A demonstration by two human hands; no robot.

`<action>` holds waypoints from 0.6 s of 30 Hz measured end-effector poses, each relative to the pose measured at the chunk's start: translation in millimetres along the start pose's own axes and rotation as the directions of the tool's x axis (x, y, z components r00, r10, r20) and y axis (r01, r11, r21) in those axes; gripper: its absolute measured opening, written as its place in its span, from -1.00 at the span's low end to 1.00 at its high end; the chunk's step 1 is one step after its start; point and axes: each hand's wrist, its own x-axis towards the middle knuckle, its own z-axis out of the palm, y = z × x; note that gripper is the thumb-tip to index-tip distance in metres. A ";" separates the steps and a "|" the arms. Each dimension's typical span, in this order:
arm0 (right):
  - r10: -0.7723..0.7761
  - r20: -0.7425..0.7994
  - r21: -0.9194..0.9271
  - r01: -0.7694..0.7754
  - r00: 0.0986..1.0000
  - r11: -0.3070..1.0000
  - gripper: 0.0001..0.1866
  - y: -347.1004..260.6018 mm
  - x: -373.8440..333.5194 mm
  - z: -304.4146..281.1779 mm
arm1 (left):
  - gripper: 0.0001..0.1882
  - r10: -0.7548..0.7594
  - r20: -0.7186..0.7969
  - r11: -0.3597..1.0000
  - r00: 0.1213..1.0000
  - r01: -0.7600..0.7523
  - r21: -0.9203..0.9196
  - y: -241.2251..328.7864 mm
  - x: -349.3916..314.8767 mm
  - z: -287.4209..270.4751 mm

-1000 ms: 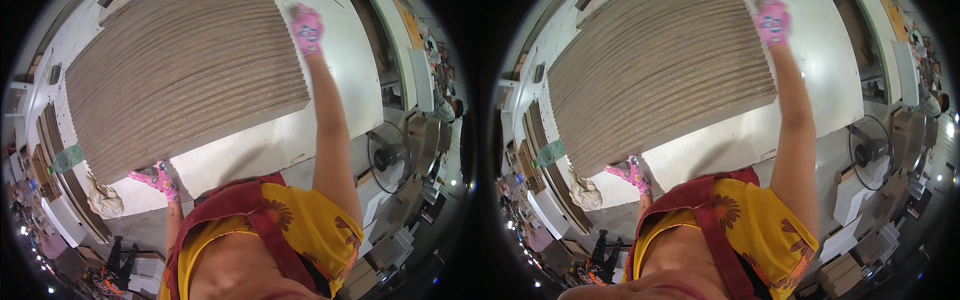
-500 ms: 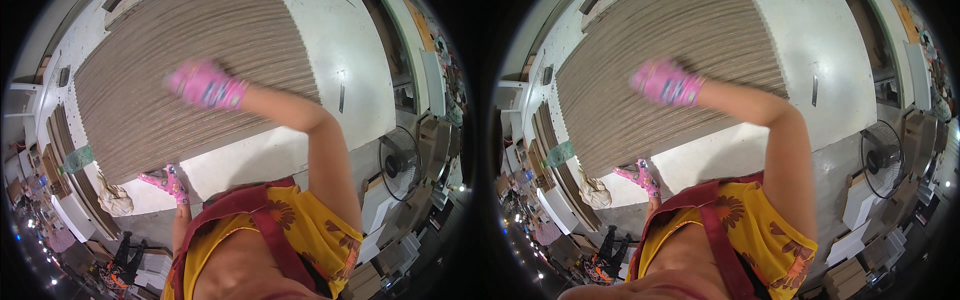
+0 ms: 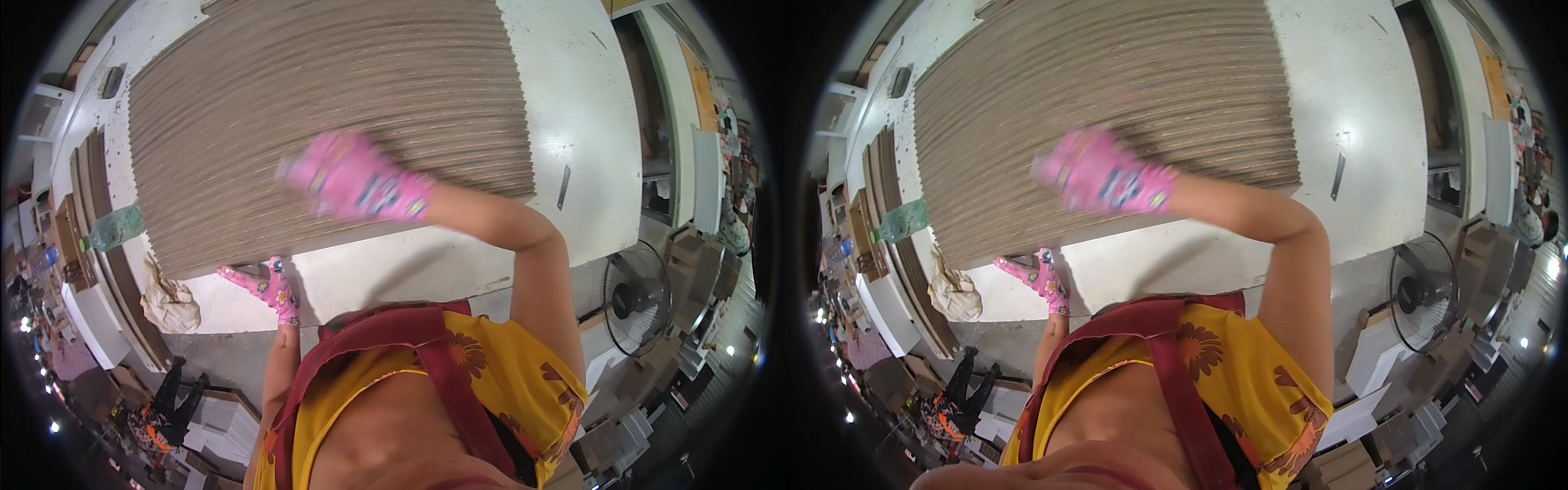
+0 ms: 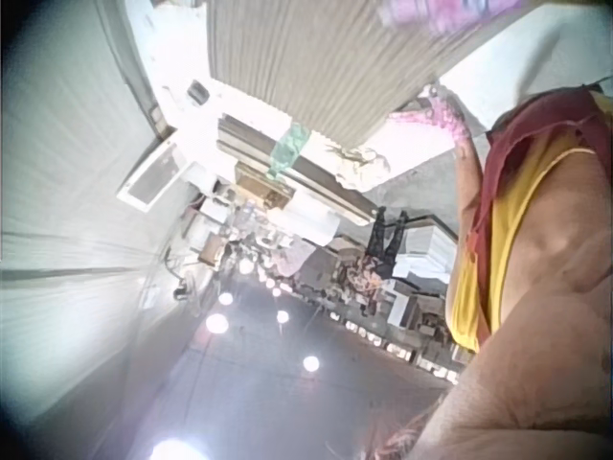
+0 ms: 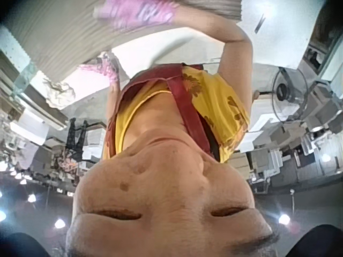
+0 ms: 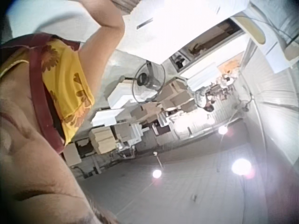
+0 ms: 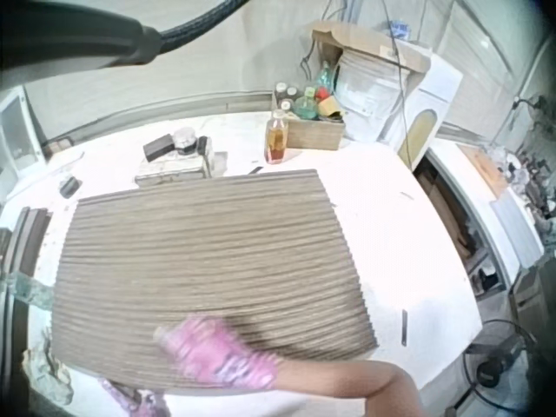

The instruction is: The person applies putty to a wood panel, wipes it with a cloth, and then rubs a small block over the surface of another ridged wood panel.

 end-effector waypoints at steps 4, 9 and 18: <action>-0.199 0.084 -0.061 0.204 0.976 0.977 -0.92 -12.0 34.2 43.2 | 0.10 0.047 -0.012 0.999 0.999 -0.046 0.014 -15.2 -0.7 -7.4; 0.238 -0.386 -0.446 -0.406 0.891 0.797 -0.72 157.5 16.7 -77.6 | 0.13 -0.011 0.014 0.999 1.000 0.010 0.044 5.8 1.4 -3.7; -0.162 0.032 -0.207 0.165 0.986 0.964 -0.55 -6.1 49.3 40.3 | 0.19 0.031 -0.010 0.999 0.999 -0.030 0.045 -3.7 4.0 -5.0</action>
